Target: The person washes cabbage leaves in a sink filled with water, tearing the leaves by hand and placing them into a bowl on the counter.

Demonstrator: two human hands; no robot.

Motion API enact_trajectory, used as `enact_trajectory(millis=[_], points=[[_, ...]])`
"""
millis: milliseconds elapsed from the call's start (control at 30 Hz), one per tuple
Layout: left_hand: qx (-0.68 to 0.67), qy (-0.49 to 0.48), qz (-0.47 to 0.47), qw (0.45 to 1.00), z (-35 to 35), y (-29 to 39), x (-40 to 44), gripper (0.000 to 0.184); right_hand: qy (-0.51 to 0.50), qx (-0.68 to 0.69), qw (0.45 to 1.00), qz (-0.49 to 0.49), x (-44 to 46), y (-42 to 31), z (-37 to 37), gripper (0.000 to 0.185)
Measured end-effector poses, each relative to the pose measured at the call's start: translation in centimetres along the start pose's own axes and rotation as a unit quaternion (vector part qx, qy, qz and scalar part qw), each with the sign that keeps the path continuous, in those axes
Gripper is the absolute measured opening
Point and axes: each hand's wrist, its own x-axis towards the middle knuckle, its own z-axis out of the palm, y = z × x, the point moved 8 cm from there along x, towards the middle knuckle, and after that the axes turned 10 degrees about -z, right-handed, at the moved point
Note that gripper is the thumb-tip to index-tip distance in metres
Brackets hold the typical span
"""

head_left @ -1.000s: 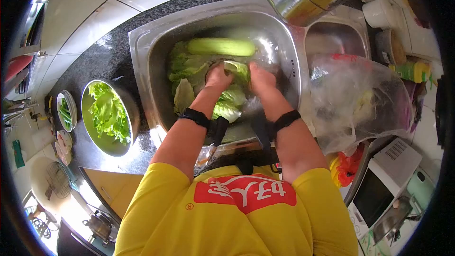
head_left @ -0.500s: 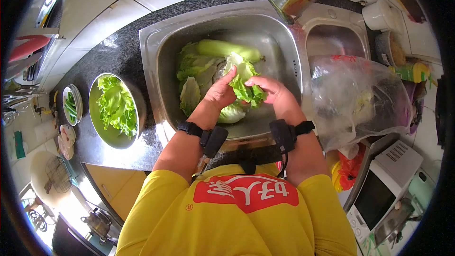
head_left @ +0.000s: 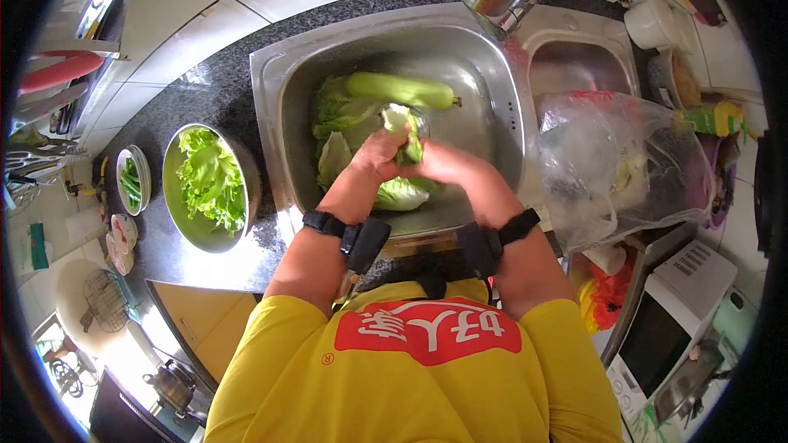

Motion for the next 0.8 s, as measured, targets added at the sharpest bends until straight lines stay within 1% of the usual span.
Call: enact_trajectory(millis=[33,67,100,167,200,233,267,300,333,367,400,433,467,500,533,567,600,633,667,700,733,767,800], points=[[-0.040,0.009,-0.063,0.997,-0.6,-0.8,0.1,0.019,-0.061,-0.167,0.984,0.003,-0.1,-0.3,0.5,0.030],[-0.059,0.041,-0.048,0.996,-1.5,-0.8,0.0,0.014,-0.070,-0.245,0.967,0.025,-0.1,0.2,0.7,0.026],[-0.059,0.043,-0.047,0.996,-1.9,-0.7,-0.5,0.014,-0.071,-0.245,0.967,0.023,-0.4,0.2,0.5,0.026],[0.035,0.042,0.116,0.992,-2.5,2.4,-2.0,0.021,0.066,-0.243,0.967,0.040,-1.3,0.2,-2.3,0.029],[0.078,0.105,0.119,0.984,-2.1,3.3,-3.9,0.020,0.129,-0.137,0.972,0.143,-1.9,1.1,-3.7,0.032],[0.078,0.105,0.117,0.984,-1.1,3.7,-5.2,0.020,0.221,0.014,0.967,0.127,-2.4,1.7,-4.7,0.043],[0.095,0.078,0.130,0.984,0.2,3.9,-6.4,0.025,0.279,0.157,0.929,0.185,-3.4,1.1,-5.2,0.051],[0.111,0.052,0.142,0.982,1.1,3.9,-7.1,0.029,0.328,0.296,0.865,0.239,-4.3,0.2,-5.2,0.058],[0.122,0.009,0.155,0.980,2.5,3.6,-7.5,0.034,0.327,0.297,0.865,0.239,-3.9,0.5,-4.6,0.058],[0.155,0.036,0.159,0.974,3.3,3.4,-7.9,0.041,0.323,0.465,0.808,0.162,-2.5,0.8,-3.1,0.060],[0.174,0.022,0.200,0.964,4.2,3.4,-7.9,0.046,0.307,0.616,0.721,0.078,-1.2,0.1,-2.4,0.063],[0.193,0.008,0.239,0.951,5.0,3.5,-8.2,0.051,0.306,0.616,0.722,0.079,-0.9,0.3,-1.9,0.063],[0.252,0.041,0.278,0.926,5.2,4.0,-8.4,0.059,0.297,0.603,0.736,0.078,-0.5,0.5,-1.4,0.067],[0.383,0.145,0.353,0.841,5.3,5.3,-9.3,0.053,0.288,0.590,0.751,0.076,-0.1,0.7,-1.0,0.072],[0.405,0.180,0.351,0.825,4.8,5.6,-9.3,0.049,0.217,0.626,0.747,0.050,0.9,0.4,-0.1,0.079],[0.427,0.213,0.350,0.806,4.3,6.1,-9.5,0.045,0.217,0.626,0.747,0.053,0.7,1.1,-0.2,0.079],[0.448,0.243,0.414,0.754,3.8,6.8,-9.9,0.039,0.226,0.585,0.776,0.063,0.2,1.6,-0.9,0.073],[0.445,0.250,0.437,0.741,4.2,7.9,-11.9,0.038,0.234,0.543,0.803,0.072,-0.3,1.4,-1.7,0.067],[0.447,0.266,0.447,0.728,4.2,9.0,-14.0,0.037,0.258,0.461,0.841,0.111,-1.2,1.5,-2.5,0.068],[0.448,0.283,0.459,0.713,4.0,10.2,-16.1,0.036,0.254,0.428,0.860,0.117,-1.4,2.0,-3.0,0.066],[0.442,0.307,0.462,0.705,3.3,11.2,-18.2,0.035,0.232,0.297,0.917,0.130,-1.3,4.0,-3.0,0.065],[0.436,0.330,0.465,0.696,2.6,12.1,-20.6,0.035,0.207,0.160,0.955,0.139,-1.2,5.7,-2.6,0.065],[0.425,0.370,0.477,0.675,2.0,13.0,-23.5,0.033,0.207,0.160,0.955,0.137,-1.3,5.9,-2.3,0.065]])
